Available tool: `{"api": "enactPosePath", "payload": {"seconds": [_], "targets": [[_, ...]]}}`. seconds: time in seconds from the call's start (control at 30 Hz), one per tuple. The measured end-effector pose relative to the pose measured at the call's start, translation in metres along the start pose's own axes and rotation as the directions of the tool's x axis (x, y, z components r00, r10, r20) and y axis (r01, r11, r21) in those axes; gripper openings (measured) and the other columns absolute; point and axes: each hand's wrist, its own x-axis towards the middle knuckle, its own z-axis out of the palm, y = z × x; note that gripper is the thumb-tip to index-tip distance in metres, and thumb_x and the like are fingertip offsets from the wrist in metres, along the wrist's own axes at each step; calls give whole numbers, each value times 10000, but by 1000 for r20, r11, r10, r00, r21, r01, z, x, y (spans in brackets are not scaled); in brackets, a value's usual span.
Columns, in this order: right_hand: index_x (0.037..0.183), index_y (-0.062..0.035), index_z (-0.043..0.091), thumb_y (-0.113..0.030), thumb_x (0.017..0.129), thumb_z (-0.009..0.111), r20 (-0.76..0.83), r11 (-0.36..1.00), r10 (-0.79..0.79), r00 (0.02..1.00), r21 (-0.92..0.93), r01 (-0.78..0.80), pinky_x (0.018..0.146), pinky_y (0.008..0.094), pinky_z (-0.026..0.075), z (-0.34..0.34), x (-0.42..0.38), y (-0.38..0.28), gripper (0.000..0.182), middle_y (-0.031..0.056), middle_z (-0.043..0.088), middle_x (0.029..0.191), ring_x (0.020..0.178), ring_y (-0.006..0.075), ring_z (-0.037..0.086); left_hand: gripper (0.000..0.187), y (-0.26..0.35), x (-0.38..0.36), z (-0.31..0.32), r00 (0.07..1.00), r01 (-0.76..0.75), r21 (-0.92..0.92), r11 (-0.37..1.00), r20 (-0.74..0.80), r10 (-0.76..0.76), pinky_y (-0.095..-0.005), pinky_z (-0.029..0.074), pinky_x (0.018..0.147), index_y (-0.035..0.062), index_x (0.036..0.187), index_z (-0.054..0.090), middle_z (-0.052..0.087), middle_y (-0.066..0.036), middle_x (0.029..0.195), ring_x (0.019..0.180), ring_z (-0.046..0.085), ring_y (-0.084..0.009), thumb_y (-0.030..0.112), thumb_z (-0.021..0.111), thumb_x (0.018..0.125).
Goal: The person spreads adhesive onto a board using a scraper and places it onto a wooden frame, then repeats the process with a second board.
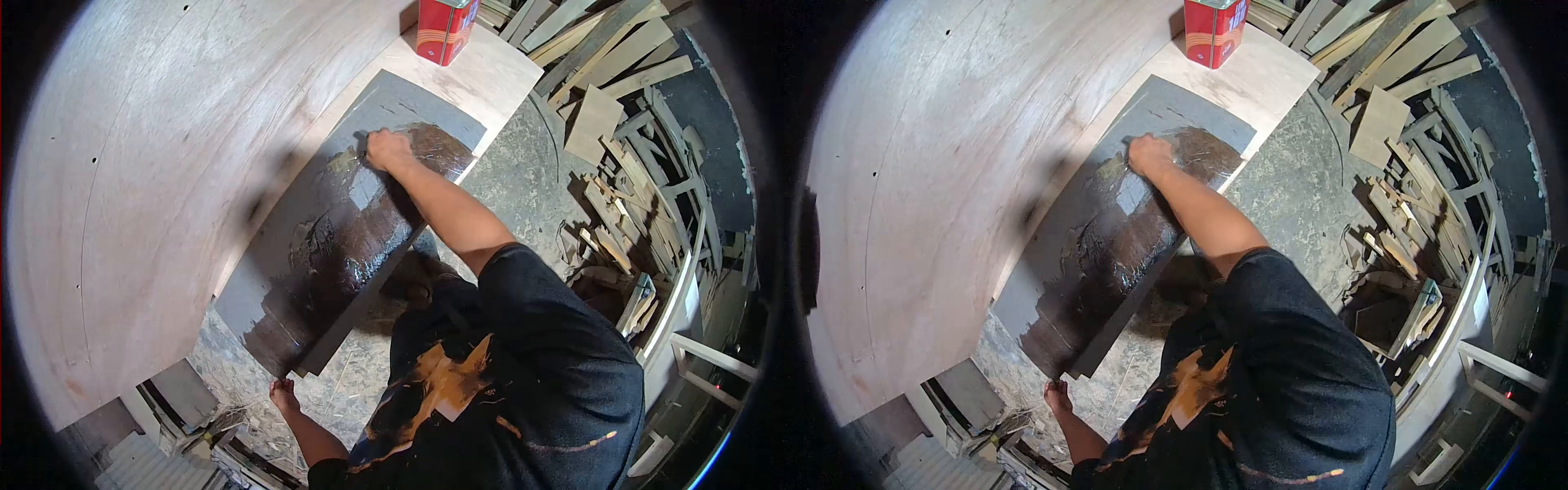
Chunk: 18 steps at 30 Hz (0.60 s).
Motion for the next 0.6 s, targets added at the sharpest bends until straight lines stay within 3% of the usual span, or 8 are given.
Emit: {"api": "enactPosePath", "payload": {"seconds": [0.07,0.13,0.17,0.3,0.33,0.43,0.53,0.6], "targets": [[1051,-76,581,-209,784,517,-188,989,-111,976,-118,90,823,452,447,-8,-8,-6,305,154,583,1030,990,331,547,49,0,6,-9,999,9,9,1000,-42,-9,-293,459,629,70,790,490,507,-22,693,600,482,-142,80,498,837],[1065,-75,572,-189,796,482,-324,988,-138,936,-110,108,814,447,435,14,-11,-7,306,147,576,1022,981,323,537,65,-1,8,-22,959,-13,-83,996,280,36,-298,464,634,64,802,489,512,-23,694,591,473,-141,91,494,861],[1079,-74,563,-169,807,448,-463,988,-150,874,-104,115,804,441,424,27,-13,-5,310,140,569,1014,971,316,527,65,-3,6,-25,961,-13,-83,996,275,35,-298,464,634,64,802,489,512,-23,694,591,473,-141,91,494,861],[1238,-92,466,-170,802,467,-176,864,-451,875,-333,378,881,435,377,97,-90,-48,443,118,503,1139,1032,293,486,119,3,-3,-16,996,-31,-110,993,81,40,-300,470,697,44,848,513,503,-29,719,671,488,-161,157,507,887],[1251,-110,466,-168,790,491,-72,829,-512,856,-301,471,891,432,374,95,-115,-65,465,111,493,1160,1039,292,482,133,2,-3,-16,997,-17,-204,979,70,32,-308,458,758,47,846,518,509,-35,763,741,491,-176,174,515,885],[1242,-151,493,-173,770,531,-131,818,-574,808,-41,574,881,415,381,75,-169,-88,474,89,498,1159,1040,281,487,213,-3,-4,-30,999,-18,-333,943,34,31,-352,393,919,53,937,523,515,-67,922,930,477,-225,257,532,879],[1177,-178,548,-129,753,514,-357,751,-578,734,117,649,854,366,389,42,-197,-83,428,90,520,1090,1045,253,480,459,2,-11,-28,991,1,-580,815,107,75,-382,366,937,50,1171,451,518,-95,1045,1013,474,-267,383,519,862],[1083,-72,596,-62,732,542,-292,698,-436,851,487,524,812,343,423,23,-203,-69,355,104,518,1051,951,259,523,460,27,-57,7,986,-6,-601,799,130,105,-373,353,949,47,1150,478,526,-101,1087,1060,461,-271,401,514,859]]}}
